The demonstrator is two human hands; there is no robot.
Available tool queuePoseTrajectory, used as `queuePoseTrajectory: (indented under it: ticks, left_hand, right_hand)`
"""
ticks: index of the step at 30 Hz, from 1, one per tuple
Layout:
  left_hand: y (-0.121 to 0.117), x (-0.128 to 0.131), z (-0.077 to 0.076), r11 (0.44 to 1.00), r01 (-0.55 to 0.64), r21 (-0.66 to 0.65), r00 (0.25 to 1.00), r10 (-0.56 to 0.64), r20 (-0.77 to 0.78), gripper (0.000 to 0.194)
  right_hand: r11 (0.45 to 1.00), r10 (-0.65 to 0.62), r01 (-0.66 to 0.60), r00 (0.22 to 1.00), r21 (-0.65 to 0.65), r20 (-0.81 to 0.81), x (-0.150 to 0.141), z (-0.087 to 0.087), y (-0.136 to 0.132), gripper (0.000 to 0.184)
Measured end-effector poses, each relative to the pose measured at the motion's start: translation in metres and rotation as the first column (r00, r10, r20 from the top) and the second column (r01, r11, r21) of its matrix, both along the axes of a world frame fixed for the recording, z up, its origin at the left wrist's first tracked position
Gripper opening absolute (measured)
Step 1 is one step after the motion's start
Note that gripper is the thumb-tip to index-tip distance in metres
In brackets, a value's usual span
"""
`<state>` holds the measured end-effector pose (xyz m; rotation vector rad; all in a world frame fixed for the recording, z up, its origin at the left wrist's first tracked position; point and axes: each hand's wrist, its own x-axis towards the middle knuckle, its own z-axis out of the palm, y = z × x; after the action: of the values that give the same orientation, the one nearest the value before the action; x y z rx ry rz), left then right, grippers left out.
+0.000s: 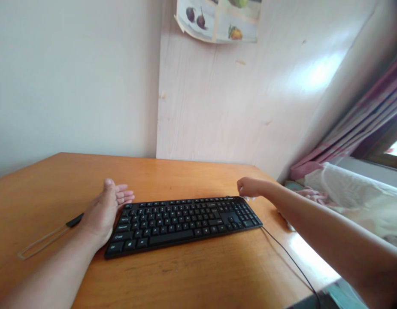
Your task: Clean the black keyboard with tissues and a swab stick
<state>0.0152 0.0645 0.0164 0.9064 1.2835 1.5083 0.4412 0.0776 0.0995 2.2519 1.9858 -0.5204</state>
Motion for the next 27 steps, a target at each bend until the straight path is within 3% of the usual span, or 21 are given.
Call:
queuePoseTrajectory:
  ticks: [3, 5, 7, 9, 13, 17, 22, 25, 27]
  left_hand:
    - [0.001, 0.0, -0.001, 1.0, -0.002, 0.006, 1.0, 0.002, -0.004, 0.063]
    - [0.002, 0.0, -0.002, 1.0, -0.001, 0.01, 1.0, 0.001, 0.0, 0.064]
    - [0.002, 0.0, -0.004, 1.0, 0.001, 0.014, 1.0, -0.001, 0.004, 0.064]
    - [0.003, -0.001, -0.006, 1.0, 0.0, 0.026, 1.0, 0.0, 0.011, 0.065]
    - [0.006, -0.002, -0.012, 0.999, -0.011, 0.046, 1.0, 0.011, 0.018, 0.07]
    - [0.009, -0.003, -0.015, 0.998, -0.005, 0.062, 1.0, 0.005, 0.009, 0.073]
    - [0.008, -0.001, -0.014, 0.998, -0.015, 0.057, 1.0, 0.014, 0.022, 0.075]
    - [0.006, 0.0, -0.014, 0.997, -0.022, 0.068, 1.0, 0.022, 0.006, 0.078]
    - [0.006, 0.0, -0.015, 0.998, -0.021, 0.064, 1.0, 0.022, -0.012, 0.08]
  right_hand:
    - [0.996, -0.011, 0.018, 0.996, 0.09, -0.084, -0.002, 0.002, -0.005, 0.01]
    - [0.992, 0.017, 0.025, 0.946, 0.125, -0.324, -0.01, 0.003, -0.01, 0.017]
    - [0.994, 0.044, 0.028, 0.798, 0.11, -0.6, -0.02, 0.003, -0.017, 0.025]
    - [0.998, 0.041, 0.012, 0.643, 0.063, -0.764, -0.032, 0.004, -0.024, 0.03]
    - [1.0, 0.002, -0.016, 0.444, -0.006, -0.896, -0.05, 0.004, -0.032, 0.032]
    - [0.998, -0.031, -0.046, 0.312, -0.047, -0.95, -0.061, 0.002, -0.035, 0.033]
    - [0.997, -0.049, -0.046, 0.285, -0.065, -0.957, -0.076, 0.001, -0.038, 0.037]
    - [0.997, -0.028, -0.062, 0.345, -0.053, -0.938, -0.085, 0.0, -0.041, 0.043]
    - [0.994, -0.015, -0.091, 0.436, -0.06, -0.9, -0.091, -0.003, -0.041, 0.044]
